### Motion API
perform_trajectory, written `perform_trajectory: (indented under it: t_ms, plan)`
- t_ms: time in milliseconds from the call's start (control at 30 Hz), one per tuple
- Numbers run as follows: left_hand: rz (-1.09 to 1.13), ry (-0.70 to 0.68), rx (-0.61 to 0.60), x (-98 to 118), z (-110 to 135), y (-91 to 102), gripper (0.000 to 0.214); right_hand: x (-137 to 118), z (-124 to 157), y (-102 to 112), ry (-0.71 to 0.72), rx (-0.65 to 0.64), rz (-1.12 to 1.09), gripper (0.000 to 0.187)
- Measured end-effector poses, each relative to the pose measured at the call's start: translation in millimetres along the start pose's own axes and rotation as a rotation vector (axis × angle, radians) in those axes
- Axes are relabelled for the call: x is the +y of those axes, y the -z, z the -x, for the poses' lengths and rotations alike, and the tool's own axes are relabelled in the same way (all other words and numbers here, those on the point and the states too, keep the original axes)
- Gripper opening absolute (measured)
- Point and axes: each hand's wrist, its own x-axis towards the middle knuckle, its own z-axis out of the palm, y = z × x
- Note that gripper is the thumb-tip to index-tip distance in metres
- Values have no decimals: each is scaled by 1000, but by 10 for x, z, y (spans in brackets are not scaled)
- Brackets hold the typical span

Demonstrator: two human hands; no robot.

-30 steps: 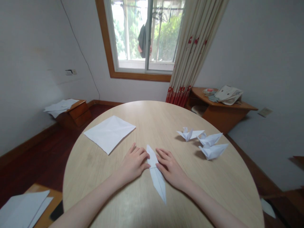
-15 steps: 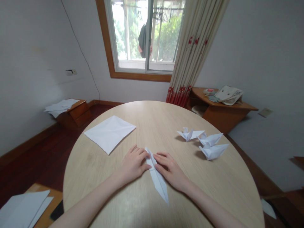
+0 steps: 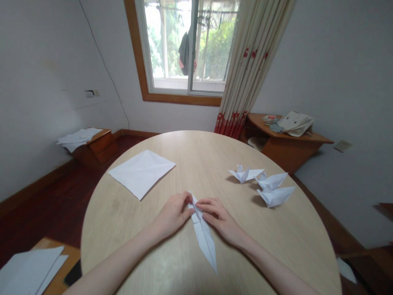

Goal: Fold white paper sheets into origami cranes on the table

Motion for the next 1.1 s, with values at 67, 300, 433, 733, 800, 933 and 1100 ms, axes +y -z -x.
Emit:
perform_trajectory:
  t_ms: [67, 300, 433, 733, 800, 933, 1100]
  plan:
    - [5, -1, -4, -8, 3, -6, 13, -3, 2, 0, -14, 5, 29, 28]
    - [8, -27, -20, -23, 9, -25, 30, -21, 2, -51, -17, 61, 127, 14]
    - [-25, -61, -46, 1, 10, -11, 34, -14, 11, -91, -17, 89, 184, 15]
    - [-62, -157, -146, 92, 21, 35, 33, -48, 21, -135, -117, 186, 293, 32]
    - [-57, -162, -127, 83, 17, 13, 26, -42, 20, -137, -119, 205, 325, 33]
    - [-15, -139, -96, 87, 7, -8, 9, -32, 18, -128, -92, 228, 338, 28]
    - [0, -123, -125, 144, 13, 34, 18, -34, 12, -120, -99, 225, 343, 28]
